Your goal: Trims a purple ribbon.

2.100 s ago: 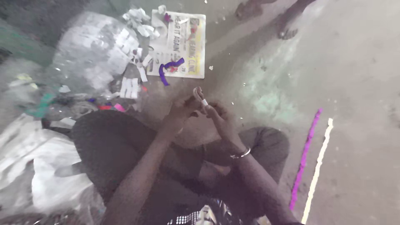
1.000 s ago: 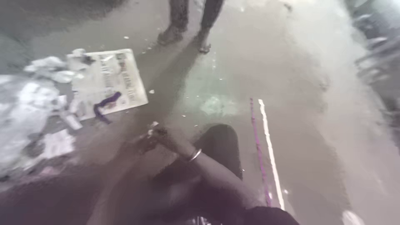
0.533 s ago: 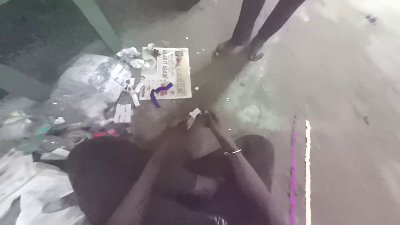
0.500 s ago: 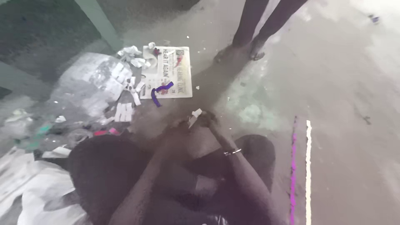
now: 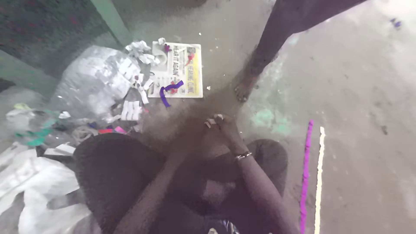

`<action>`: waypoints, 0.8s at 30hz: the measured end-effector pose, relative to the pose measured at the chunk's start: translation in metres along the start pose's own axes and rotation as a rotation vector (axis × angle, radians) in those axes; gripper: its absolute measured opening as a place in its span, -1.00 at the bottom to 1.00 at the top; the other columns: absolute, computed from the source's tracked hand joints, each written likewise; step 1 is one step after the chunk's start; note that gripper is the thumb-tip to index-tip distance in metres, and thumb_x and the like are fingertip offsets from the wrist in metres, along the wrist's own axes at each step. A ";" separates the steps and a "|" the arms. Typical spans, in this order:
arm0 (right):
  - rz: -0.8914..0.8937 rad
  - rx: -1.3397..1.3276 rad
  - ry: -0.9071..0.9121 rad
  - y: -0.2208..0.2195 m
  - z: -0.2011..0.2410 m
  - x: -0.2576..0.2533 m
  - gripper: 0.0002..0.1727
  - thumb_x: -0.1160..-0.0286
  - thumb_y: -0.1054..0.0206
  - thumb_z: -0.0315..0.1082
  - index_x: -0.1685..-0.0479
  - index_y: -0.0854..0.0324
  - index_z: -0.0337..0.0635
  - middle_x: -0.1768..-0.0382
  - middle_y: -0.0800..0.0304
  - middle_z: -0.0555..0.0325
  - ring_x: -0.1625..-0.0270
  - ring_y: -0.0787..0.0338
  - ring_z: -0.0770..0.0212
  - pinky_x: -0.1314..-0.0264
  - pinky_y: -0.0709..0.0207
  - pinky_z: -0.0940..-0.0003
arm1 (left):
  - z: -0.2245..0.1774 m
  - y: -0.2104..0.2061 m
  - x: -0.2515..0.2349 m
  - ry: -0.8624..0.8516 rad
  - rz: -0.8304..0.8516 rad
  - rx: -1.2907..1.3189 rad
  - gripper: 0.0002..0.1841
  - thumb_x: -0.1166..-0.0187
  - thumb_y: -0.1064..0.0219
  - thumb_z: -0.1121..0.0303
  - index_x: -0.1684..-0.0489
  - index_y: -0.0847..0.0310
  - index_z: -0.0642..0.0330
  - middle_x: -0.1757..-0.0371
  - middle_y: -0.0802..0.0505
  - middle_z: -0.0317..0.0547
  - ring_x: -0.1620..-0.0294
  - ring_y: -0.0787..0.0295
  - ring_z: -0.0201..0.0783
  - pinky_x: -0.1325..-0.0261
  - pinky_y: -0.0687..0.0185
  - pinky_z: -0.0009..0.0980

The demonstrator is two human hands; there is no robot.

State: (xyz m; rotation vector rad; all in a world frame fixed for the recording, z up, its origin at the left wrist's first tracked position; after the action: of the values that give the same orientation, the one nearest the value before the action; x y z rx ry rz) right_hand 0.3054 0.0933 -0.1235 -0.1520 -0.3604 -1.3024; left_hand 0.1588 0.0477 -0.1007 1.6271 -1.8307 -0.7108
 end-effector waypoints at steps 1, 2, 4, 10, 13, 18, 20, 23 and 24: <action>0.015 -0.032 -0.014 -0.002 -0.002 0.002 -0.61 -0.79 -0.15 0.03 -0.28 -0.71 0.05 0.12 -0.85 0.19 0.30 -0.74 0.36 0.25 -0.66 0.37 | 0.005 -0.003 -0.001 -0.030 -0.027 0.023 -0.54 -0.67 -0.35 0.18 -0.51 -0.56 0.11 -0.39 -0.71 0.09 -0.29 -0.73 0.03 -0.30 -0.68 0.06; 0.039 -0.088 -0.019 -0.004 -0.004 0.003 -0.62 -0.79 -0.15 0.00 -0.30 -0.70 0.04 0.09 -0.85 0.19 0.25 -0.76 0.37 0.17 -0.69 0.39 | 0.007 -0.001 -0.001 -0.030 -0.054 0.105 -0.54 -0.69 -0.34 0.13 -0.49 -0.56 0.10 -0.30 -0.77 0.04 -0.20 -0.77 -0.05 -0.24 -0.71 -0.01; 0.103 -0.270 -0.039 -0.012 -0.008 0.002 -0.62 -0.81 -0.13 -0.09 -0.36 -0.66 -0.06 -0.03 -0.85 0.14 0.11 -0.84 0.33 -0.03 -0.76 0.37 | 0.008 0.002 -0.004 0.031 -0.049 0.259 -0.54 -0.73 -0.29 0.08 -0.49 -0.48 0.09 -0.09 -0.81 -0.03 -0.01 -0.81 -0.18 -0.09 -0.77 -0.10; -0.018 -0.133 -0.059 0.003 -0.017 0.000 -0.60 -0.75 -0.16 0.11 -0.23 -0.71 0.12 0.24 -0.81 0.29 0.37 -0.71 0.44 0.30 -0.65 0.46 | -0.020 0.024 0.009 0.108 -0.124 0.342 -0.63 -0.75 -0.24 0.33 -0.42 -0.54 0.32 -0.18 -0.80 0.03 -0.14 -0.74 -0.32 -0.23 -0.67 -0.41; -0.005 -0.112 -0.055 0.006 -0.016 -0.005 -0.57 -0.73 -0.17 0.13 -0.28 -0.68 0.10 0.15 -0.83 0.27 0.25 -0.76 0.39 0.18 -0.71 0.36 | 0.023 0.035 0.008 0.070 -0.222 0.596 -0.72 -0.79 -0.19 0.26 -0.31 -0.58 0.14 0.00 -0.80 -0.10 0.11 -0.77 -0.31 0.05 -0.77 -0.30; -0.183 0.529 0.049 0.023 -0.001 -0.009 -0.54 -0.87 -0.03 -0.07 -0.31 -0.63 -0.24 0.05 -0.78 -0.21 0.06 -0.79 -0.10 -0.04 -0.66 -0.11 | 0.054 0.066 0.002 0.175 -0.495 1.294 -0.69 -0.86 -0.08 0.09 -0.30 -0.49 0.04 0.05 -0.80 -0.27 0.11 -0.82 -0.35 -0.11 -0.81 -0.30; -0.092 0.707 0.039 0.016 -0.028 -0.027 -0.55 -0.85 -0.06 -0.11 -0.37 -0.60 -0.28 -0.13 -0.77 -0.31 -0.19 -0.77 -0.22 -0.31 -0.57 -0.25 | 0.061 0.091 0.007 0.115 -0.590 1.338 -0.68 -0.88 -0.05 0.10 -0.38 -0.45 0.05 -0.07 -0.81 -0.23 0.02 -0.82 -0.31 -0.19 -0.78 -0.28; 0.214 0.824 -0.087 -0.026 -0.036 -0.047 -0.55 -0.83 -0.11 -0.27 -0.53 -0.45 -0.38 -0.34 -0.67 -0.33 -0.37 -0.70 -0.16 -0.47 -0.50 -0.05 | 0.065 0.110 0.011 0.117 -0.630 1.392 -0.68 -0.85 -0.11 0.15 -0.40 -0.45 0.06 -0.14 -0.81 -0.18 -0.05 -0.83 -0.26 -0.20 -0.78 -0.23; 0.251 0.769 -0.123 -0.041 -0.034 -0.057 -0.53 -0.85 -0.08 -0.30 -0.59 -0.37 -0.42 -0.40 -0.62 -0.37 -0.41 -0.68 -0.17 -0.51 -0.49 -0.03 | 0.065 0.108 0.011 0.130 -0.601 1.403 -0.67 -0.84 -0.13 0.13 -0.42 -0.44 0.04 -0.12 -0.79 -0.20 -0.03 -0.81 -0.27 -0.21 -0.77 -0.23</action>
State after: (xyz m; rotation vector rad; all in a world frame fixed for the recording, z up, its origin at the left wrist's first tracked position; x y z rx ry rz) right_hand 0.2589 0.1242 -0.1790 0.3639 -0.8904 -0.8376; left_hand 0.0366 0.0499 -0.0663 3.0152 -1.7534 0.7312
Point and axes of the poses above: each hand's wrist, its own x-axis away from the middle knuckle, its own y-axis out of the back of the hand, z = x × y, the point moved 9 cm from there along -x, towards the middle knuckle
